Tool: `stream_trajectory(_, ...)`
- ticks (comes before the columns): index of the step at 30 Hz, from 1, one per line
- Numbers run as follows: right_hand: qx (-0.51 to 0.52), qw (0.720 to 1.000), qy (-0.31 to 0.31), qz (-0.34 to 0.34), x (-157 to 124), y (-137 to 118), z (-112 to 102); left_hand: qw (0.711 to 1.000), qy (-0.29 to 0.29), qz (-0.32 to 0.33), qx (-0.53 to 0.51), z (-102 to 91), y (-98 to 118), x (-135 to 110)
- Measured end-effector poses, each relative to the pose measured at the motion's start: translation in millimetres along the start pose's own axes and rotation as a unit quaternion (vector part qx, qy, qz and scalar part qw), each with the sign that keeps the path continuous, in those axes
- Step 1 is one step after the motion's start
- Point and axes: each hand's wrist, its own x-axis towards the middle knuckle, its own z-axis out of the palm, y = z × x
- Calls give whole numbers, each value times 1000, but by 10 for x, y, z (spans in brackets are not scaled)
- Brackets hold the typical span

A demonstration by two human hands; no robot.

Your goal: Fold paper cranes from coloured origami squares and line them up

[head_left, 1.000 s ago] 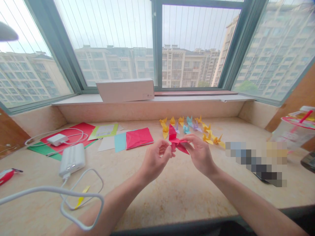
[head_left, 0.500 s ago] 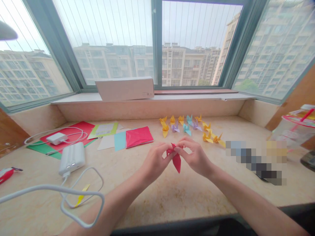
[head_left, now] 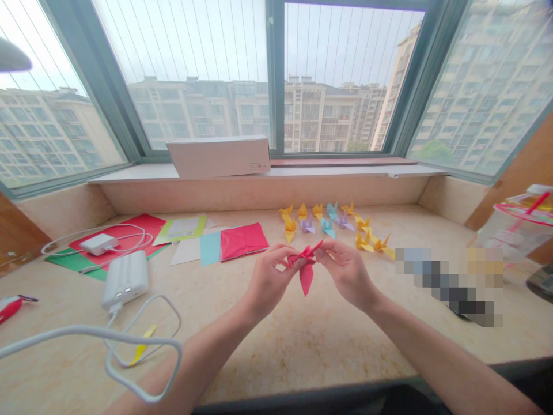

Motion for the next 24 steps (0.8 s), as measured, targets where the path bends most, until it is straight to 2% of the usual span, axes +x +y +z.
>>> stream_trajectory(3, -27, 1000, 6, -3, -22, -37, 12, 999, 4, 37, 34, 6, -15, -18)
stream_trajectory(10, -76, 996, -26, -37, -46, -126, 22, 990, -12, 95, 102, 3, -130, -51)
stream_trajectory(16, -79, 996, 6, -48, -59, -79, 30, 985, -30, 134, 109, 4, -122, -59)
stream_trajectory(24, -18, 997, 40, -60, -82, -39, 74, 984, -19, 142, 109, -5, -80, -65)
